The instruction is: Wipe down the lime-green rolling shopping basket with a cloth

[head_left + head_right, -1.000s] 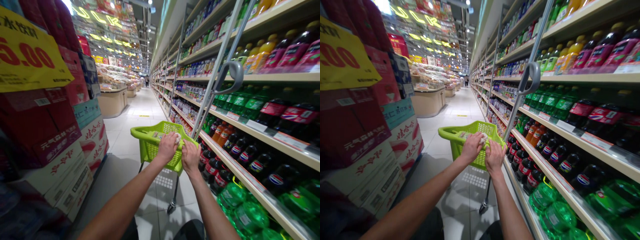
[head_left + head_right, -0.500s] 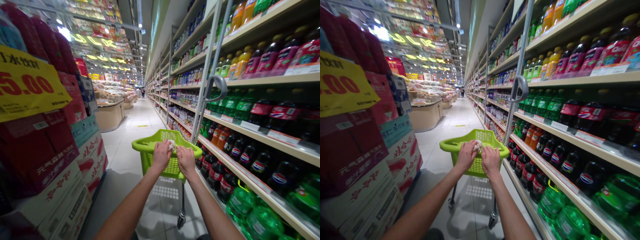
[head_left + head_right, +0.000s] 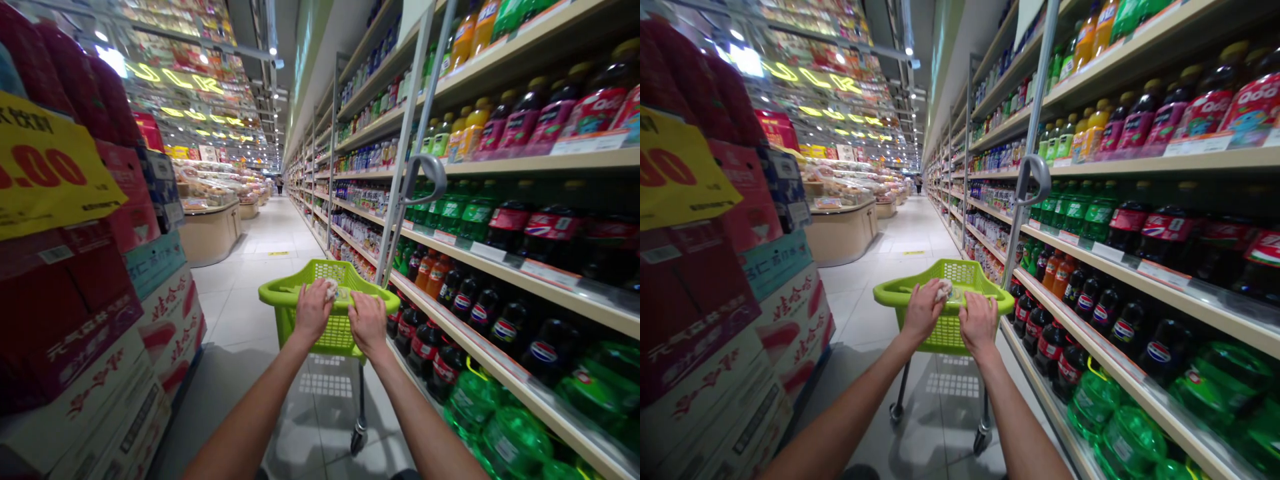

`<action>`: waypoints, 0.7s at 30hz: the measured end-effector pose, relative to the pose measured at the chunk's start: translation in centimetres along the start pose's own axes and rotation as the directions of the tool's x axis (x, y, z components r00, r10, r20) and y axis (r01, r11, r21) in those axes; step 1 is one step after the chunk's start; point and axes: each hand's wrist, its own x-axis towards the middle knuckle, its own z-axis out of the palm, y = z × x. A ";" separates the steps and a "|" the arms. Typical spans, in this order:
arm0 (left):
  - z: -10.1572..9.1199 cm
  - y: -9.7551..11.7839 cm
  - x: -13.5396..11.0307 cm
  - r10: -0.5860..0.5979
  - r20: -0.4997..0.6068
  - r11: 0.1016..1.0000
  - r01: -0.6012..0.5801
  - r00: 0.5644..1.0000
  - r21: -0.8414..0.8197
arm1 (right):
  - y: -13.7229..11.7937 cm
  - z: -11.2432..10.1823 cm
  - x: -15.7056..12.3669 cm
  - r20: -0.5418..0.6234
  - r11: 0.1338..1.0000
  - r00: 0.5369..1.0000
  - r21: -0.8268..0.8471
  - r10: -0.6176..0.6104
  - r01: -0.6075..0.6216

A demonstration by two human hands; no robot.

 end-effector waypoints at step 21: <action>-1.6 -3.2 0.7 -0.137 -0.043 0.990 0.139 0.990 0.036 | 0.3 -0.2 -0.1 0.026 0.999 0.999 -0.027 -0.020 0.021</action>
